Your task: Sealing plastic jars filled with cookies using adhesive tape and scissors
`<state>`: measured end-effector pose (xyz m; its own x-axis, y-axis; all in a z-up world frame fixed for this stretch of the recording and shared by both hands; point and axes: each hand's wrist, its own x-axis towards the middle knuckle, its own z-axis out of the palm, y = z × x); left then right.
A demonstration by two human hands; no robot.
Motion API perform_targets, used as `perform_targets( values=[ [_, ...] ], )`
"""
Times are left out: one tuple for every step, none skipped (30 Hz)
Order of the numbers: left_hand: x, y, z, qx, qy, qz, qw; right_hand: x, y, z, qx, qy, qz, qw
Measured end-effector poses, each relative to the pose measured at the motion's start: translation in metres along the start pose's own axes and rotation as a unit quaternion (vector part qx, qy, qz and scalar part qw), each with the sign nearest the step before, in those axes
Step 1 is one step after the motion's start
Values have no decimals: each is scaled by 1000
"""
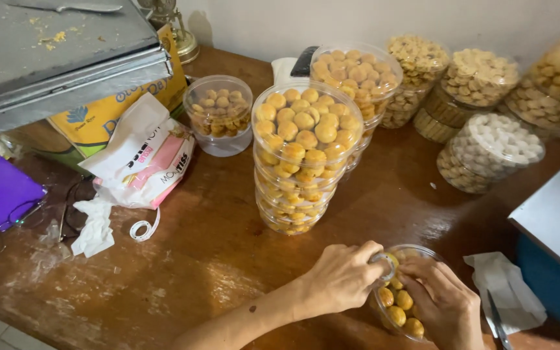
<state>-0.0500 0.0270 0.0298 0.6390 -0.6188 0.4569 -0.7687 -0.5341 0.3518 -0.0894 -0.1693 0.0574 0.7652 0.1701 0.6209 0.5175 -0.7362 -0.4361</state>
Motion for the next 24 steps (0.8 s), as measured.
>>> perform_targets(
  values=[
    [0,0,0,1,0,-2,1000,-1,3,1,2,-1,0,1000],
    [-1,0,0,13,6,5,1000,-2,5,1,1,-13,1,1000],
    [-1,0,0,25,13,12,1000,-3,8,0,-1,-24,2,1000],
    [-1,1,0,25,13,11,1000,-2,8,1,0,-25,2,1000],
    [-1,2,0,30,8,9,999,-2,8,1,-1,-22,-5,1000],
    [-1,3,0,35,4,8,999,-2,8,1,-2,-19,-11,1000],
    [-1,3,0,34,3,7,999,-4,12,1,-2,-20,-10,1000],
    [-2,4,0,27,13,13,999,-6,17,0,14,-41,12,999],
    [-2,4,-1,21,24,19,999,-8,21,0,31,-61,34,997],
    [-1,5,-1,21,23,19,999,-10,28,2,31,-61,34,997],
    [-1,5,-2,5,18,11,1000,-13,35,3,33,-85,68,994],
    [-1,5,-3,-10,14,4,1000,-15,42,4,34,-109,101,988],
    [0,5,-4,-9,14,4,1000,-15,41,3,35,-109,100,988],
    [0,5,-5,-13,12,-4,1000,-15,41,2,49,-104,110,987],
    [0,6,-6,-16,9,-12,1000,-15,40,2,63,-99,119,986],
    [1,6,-7,-16,10,-12,1000,-15,42,2,63,-100,119,986],
    [1,6,-7,-23,-6,-32,999,-16,43,2,59,-103,113,986],
    [1,7,-7,-31,-23,-52,998,-17,45,2,55,-106,108,987],
    [0,6,-7,-31,-23,-52,998,-15,42,1,56,-106,108,987],
    [0,6,-7,-30,-8,-39,999,-14,39,1,87,-94,103,986],
    [0,6,-8,-29,7,-25,999,-13,36,0,118,-82,98,985],
    [0,5,-9,-29,7,-25,999,-12,35,0,118,-82,98,985],
    [0,6,-9,-28,3,-20,999,-12,33,-2,94,-78,126,984],
    [0,6,-10,-27,-1,-15,1000,-12,31,-3,69,-75,154,983]
  ],
)
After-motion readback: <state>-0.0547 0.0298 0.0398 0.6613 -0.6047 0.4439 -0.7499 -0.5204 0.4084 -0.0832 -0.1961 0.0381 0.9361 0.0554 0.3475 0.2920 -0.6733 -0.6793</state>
